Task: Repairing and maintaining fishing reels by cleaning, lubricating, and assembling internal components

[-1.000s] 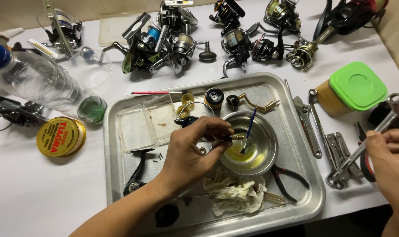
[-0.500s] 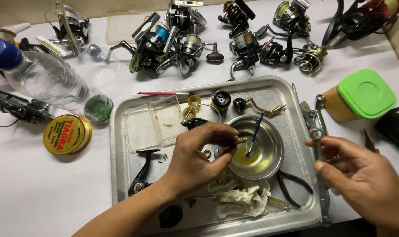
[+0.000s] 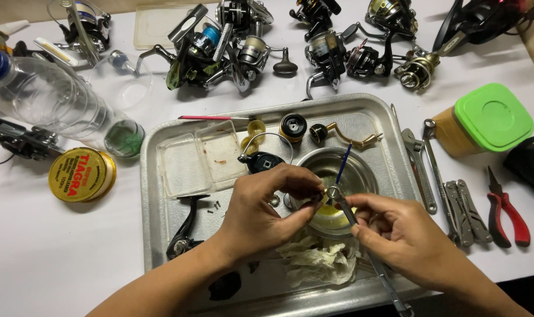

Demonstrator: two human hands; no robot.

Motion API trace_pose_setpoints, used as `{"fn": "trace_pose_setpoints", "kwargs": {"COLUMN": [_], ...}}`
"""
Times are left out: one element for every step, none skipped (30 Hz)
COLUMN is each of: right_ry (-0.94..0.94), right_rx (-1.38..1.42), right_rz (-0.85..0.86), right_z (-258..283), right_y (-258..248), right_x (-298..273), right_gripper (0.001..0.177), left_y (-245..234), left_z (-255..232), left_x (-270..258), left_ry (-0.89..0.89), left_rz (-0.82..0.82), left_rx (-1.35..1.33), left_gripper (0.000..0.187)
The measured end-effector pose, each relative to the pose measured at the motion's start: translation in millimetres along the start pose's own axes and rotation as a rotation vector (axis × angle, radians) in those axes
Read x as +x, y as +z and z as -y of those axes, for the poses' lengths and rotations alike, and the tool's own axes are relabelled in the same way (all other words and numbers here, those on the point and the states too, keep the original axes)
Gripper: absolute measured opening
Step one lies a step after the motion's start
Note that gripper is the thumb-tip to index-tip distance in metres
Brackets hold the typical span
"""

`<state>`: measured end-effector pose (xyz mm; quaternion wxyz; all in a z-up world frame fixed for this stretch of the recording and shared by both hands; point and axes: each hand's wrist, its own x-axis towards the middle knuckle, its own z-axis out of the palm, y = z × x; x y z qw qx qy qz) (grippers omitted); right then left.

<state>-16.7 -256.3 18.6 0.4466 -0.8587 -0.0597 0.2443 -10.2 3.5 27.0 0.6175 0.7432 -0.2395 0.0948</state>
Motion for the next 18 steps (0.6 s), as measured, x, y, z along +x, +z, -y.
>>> {"fn": "trace_pose_setpoints", "kwargs": {"right_ry": [0.017, 0.035, 0.034, 0.037, 0.041, 0.042, 0.081, 0.120, 0.123, 0.114, 0.103, 0.103, 0.117, 0.132, 0.127, 0.137, 0.150, 0.149], "right_rx": [0.053, 0.106, 0.107, 0.146, 0.185, 0.186, 0.193, 0.199, 0.201, 0.195, 0.188, 0.188, 0.236, 0.284, 0.283, 0.373, 0.462, 0.461], "right_rz": [0.011, 0.023, 0.019, 0.022, 0.026, 0.022, 0.036, 0.050, 0.048, 0.051, 0.055, 0.054, 0.062, 0.070, 0.066, 0.077, 0.087, 0.083], "right_z": [-1.3, -2.6, -0.2, 2.1, 4.1, 3.7, 3.2, 2.6, 1.8, 1.0, 0.0, -0.9, -1.9, -2.5, -4.0, -5.6, -8.5, -8.7], "right_y": [1.3, 2.2, 3.0, 3.5, 4.1, 3.8, 4.0, 4.4, 5.8, 7.3, 8.7, 8.2, 8.7, 9.0, 10.0, 11.1, 12.5, 12.0], "right_x": [0.4, 0.9, 0.4, 0.0, -0.9, -0.9, -1.2, -1.3, -1.6, -2.0, -1.6, -0.6, -1.1, -1.7, -0.9, -0.2, -0.8, 0.9], "right_gripper": [0.046, 0.045, 0.045, 0.043, 0.041, 0.041, 0.043, 0.046, 0.046, 0.046, 0.045, 0.045, 0.046, 0.048, 0.048, 0.047, 0.046, 0.046], "left_y": [0.5, 1.1, 1.1, 1.3, 2.0, 2.1, 2.2, 2.2, 2.1, 1.8, 1.6, 2.1, 2.6, 3.0, 2.6, 2.2, 3.1, 1.9], "left_z": [0.0, -0.2, 0.3, 0.7, 1.3, 1.7, 1.9, 2.3, 0.6, -1.0, -2.4, -1.4, -1.2, -1.3, -1.0, -0.6, 0.3, 1.3], "left_x": [-0.7, -1.2, -1.6, -1.8, -2.5, -2.1, -2.5, -2.7, -2.6, -2.6, -2.7, -2.1, -2.7, -3.0, -2.8, -2.7, -3.9, -2.1], "left_ry": [-0.002, -0.004, -0.001, 0.006, 0.012, 0.014, 0.030, 0.046, 0.045, 0.069, 0.096, 0.097, 0.097, 0.097, 0.103, 0.102, 0.099, 0.103], "left_rz": [-0.003, -0.005, -0.002, 0.010, 0.022, 0.025, 0.034, 0.044, 0.046, 0.040, 0.031, 0.031, 0.026, 0.020, 0.020, 0.014, 0.009, 0.009], "left_rx": [-0.018, -0.036, -0.036, -0.028, -0.020, -0.022, 0.008, 0.038, 0.036, 0.035, 0.037, 0.036, 0.025, 0.014, 0.015, 0.028, 0.037, 0.035], "left_gripper": [0.025, 0.025, 0.025, 0.026, 0.028, 0.028, 0.026, 0.024, 0.024, 0.022, 0.020, 0.020, 0.019, 0.018, 0.018, 0.019, 0.020, 0.020]}}
